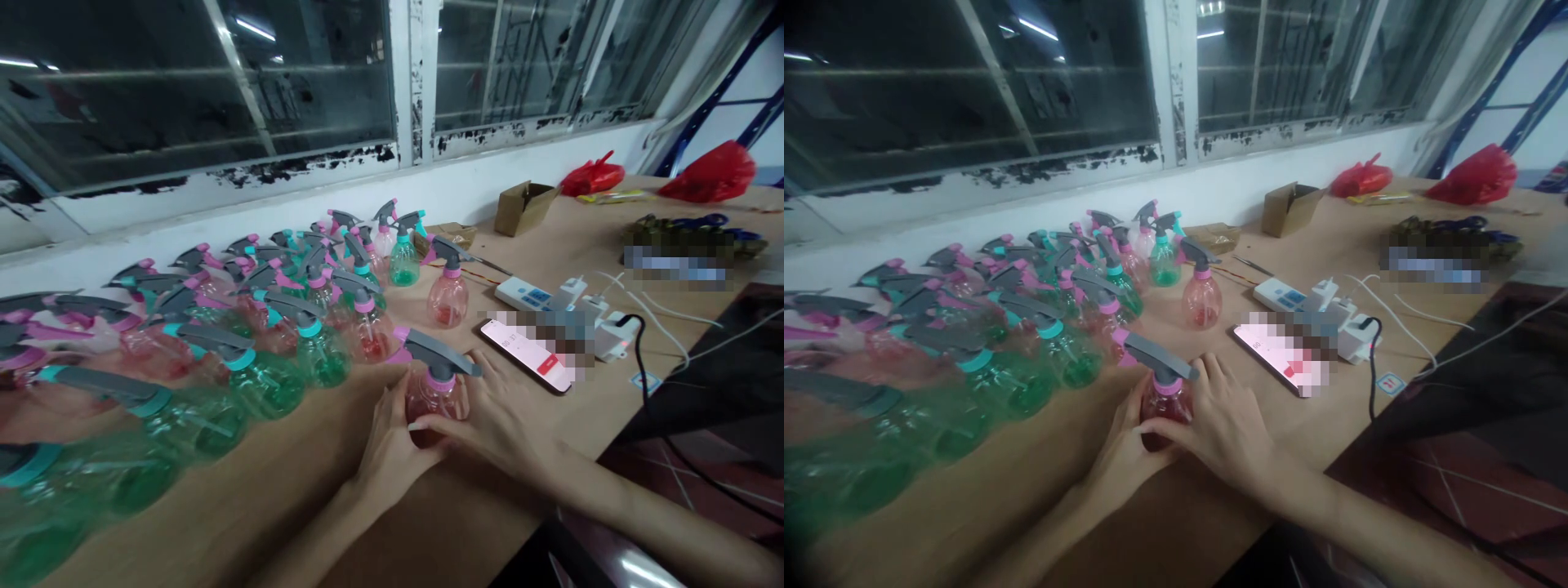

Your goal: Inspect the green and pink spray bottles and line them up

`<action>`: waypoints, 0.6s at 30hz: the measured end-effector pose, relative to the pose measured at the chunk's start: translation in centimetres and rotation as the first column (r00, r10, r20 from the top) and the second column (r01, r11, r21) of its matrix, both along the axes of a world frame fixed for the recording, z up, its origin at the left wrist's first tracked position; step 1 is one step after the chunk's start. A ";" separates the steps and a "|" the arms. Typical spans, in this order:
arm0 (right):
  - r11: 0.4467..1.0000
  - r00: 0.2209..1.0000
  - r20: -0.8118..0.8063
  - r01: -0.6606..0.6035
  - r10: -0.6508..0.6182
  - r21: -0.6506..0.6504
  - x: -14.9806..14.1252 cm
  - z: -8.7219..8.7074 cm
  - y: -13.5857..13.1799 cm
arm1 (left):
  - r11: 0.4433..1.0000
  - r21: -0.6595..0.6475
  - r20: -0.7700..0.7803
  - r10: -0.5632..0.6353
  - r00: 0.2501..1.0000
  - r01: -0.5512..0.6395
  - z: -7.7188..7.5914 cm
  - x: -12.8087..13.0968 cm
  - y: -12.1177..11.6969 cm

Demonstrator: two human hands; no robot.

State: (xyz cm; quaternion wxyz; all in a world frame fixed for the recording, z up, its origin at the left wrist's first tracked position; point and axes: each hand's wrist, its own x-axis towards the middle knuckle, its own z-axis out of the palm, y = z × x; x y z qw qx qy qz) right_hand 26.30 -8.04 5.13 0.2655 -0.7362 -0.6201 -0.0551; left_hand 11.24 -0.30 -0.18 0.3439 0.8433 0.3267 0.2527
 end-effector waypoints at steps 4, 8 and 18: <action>0.984 0.977 -0.118 -0.179 0.178 0.003 1.5 1.4 0.6 | 0.998 -0.050 0.015 -0.022 1.000 0.023 0.5 0.1 0.1; 0.907 0.771 -0.502 -0.414 0.393 0.075 3.3 2.3 1.7 | 0.999 -0.002 0.002 -0.048 0.999 0.048 0.7 0.2 0.6; 0.901 0.695 -0.581 -0.389 0.423 0.191 2.8 2.4 4.0 | 0.963 0.121 -0.056 -0.235 0.970 0.240 1.5 1.5 2.4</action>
